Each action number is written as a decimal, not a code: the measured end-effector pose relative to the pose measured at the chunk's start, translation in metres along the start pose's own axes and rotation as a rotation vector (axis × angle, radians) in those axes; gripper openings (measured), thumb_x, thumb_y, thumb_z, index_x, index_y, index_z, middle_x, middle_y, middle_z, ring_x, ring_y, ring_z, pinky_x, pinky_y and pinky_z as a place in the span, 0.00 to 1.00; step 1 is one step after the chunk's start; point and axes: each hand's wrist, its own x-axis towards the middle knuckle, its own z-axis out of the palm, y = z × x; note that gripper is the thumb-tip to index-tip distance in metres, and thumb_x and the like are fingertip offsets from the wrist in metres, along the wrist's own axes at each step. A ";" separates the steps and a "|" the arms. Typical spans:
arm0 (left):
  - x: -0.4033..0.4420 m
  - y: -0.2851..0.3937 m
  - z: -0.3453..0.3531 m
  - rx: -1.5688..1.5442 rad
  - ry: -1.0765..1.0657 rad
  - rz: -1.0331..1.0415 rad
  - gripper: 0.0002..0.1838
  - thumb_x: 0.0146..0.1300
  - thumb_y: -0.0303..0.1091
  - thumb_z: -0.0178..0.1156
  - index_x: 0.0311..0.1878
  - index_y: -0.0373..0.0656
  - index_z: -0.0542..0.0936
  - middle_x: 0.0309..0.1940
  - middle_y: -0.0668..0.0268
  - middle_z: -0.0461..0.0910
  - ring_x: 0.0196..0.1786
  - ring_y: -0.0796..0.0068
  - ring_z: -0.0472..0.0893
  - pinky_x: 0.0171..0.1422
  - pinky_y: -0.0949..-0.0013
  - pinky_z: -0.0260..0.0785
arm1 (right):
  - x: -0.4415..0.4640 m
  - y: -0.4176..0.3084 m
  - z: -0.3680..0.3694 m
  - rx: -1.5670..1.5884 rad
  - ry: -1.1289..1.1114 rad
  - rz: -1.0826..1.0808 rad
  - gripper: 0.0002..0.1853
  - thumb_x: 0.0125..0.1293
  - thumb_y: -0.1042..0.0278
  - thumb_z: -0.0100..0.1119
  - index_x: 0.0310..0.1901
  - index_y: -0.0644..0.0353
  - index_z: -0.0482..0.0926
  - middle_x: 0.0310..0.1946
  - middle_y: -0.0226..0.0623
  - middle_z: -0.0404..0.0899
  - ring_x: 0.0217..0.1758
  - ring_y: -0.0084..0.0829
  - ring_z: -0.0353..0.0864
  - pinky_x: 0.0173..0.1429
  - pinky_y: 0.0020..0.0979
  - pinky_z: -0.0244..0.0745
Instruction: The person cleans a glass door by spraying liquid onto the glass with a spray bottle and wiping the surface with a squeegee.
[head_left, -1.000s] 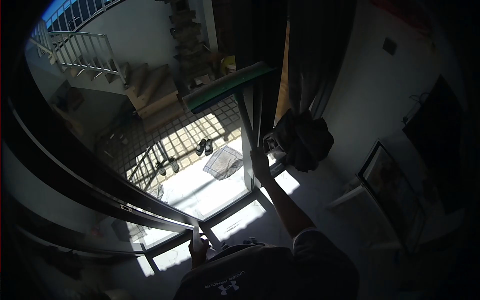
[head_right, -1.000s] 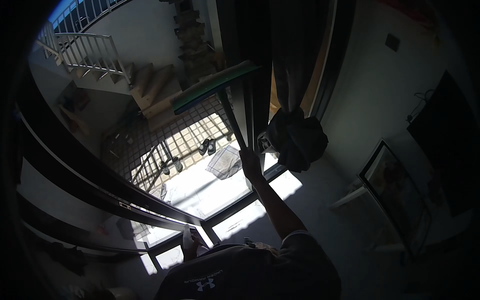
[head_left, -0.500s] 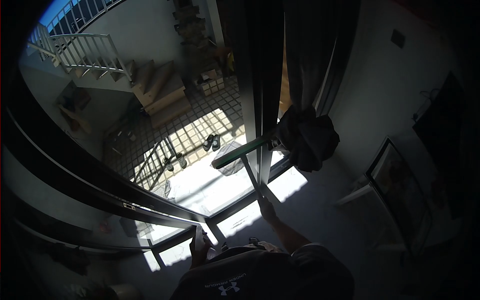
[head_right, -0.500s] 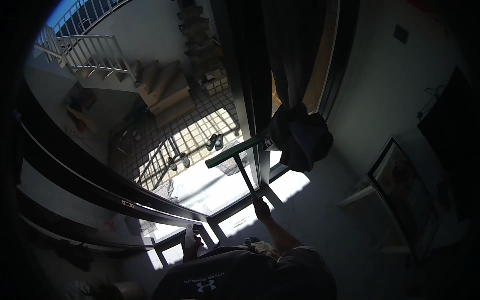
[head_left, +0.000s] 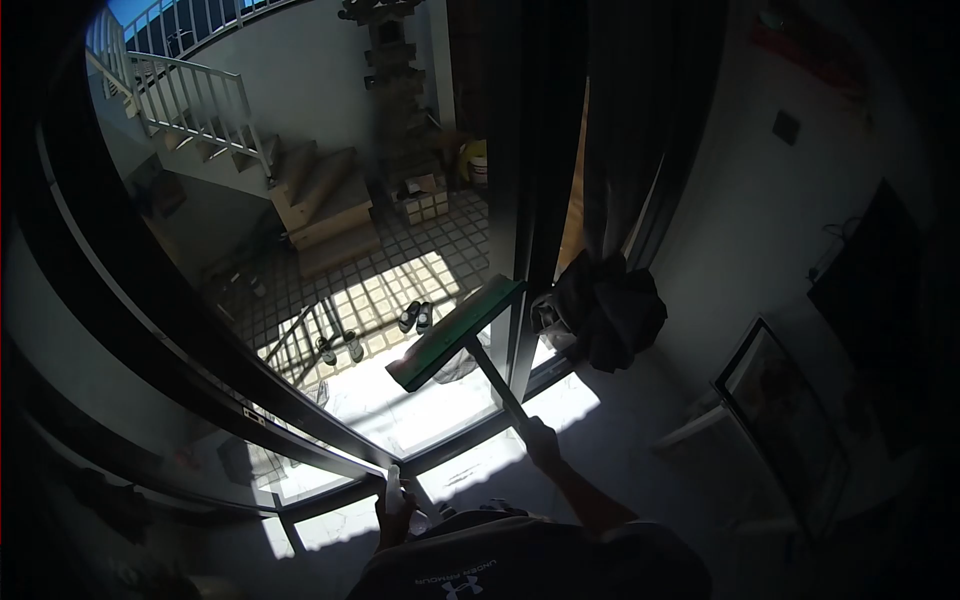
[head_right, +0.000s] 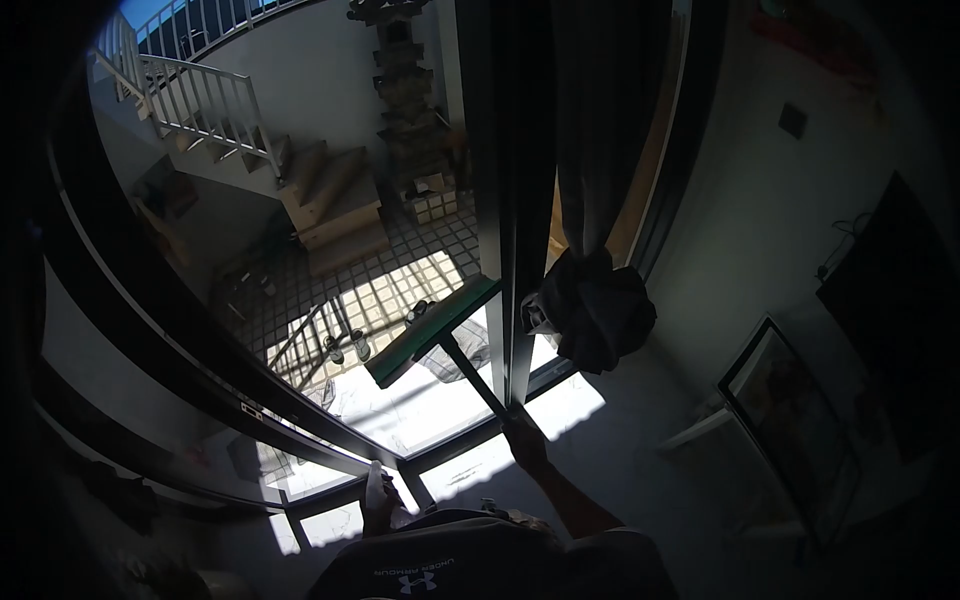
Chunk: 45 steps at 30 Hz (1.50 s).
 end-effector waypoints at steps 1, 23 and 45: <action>0.001 -0.015 -0.006 0.033 -0.056 0.038 0.26 0.51 0.30 0.58 0.54 0.39 0.63 0.27 0.67 0.69 0.26 0.80 0.71 0.28 0.77 0.68 | 0.033 -0.020 -0.005 0.102 0.029 0.080 0.12 0.59 0.60 0.52 0.27 0.59 0.69 0.14 0.43 0.68 0.20 0.45 0.72 0.19 0.38 0.62; -0.033 0.005 -0.024 0.143 0.103 0.024 0.32 0.46 0.29 0.60 0.58 0.36 0.64 0.33 0.65 0.74 0.29 0.79 0.72 0.35 0.74 0.68 | 0.253 -0.111 -0.010 0.144 0.395 -0.304 0.11 0.63 0.62 0.48 0.31 0.62 0.68 0.12 0.37 0.63 0.16 0.30 0.66 0.20 0.30 0.58; -0.011 -0.015 -0.022 0.421 -0.178 0.120 0.32 0.49 0.40 0.57 0.61 0.52 0.61 0.39 0.63 0.75 0.37 0.65 0.75 0.41 0.66 0.67 | -0.088 0.047 0.024 -0.152 -0.273 0.223 0.17 0.62 0.54 0.47 0.28 0.62 0.70 0.19 0.47 0.69 0.24 0.51 0.71 0.24 0.42 0.64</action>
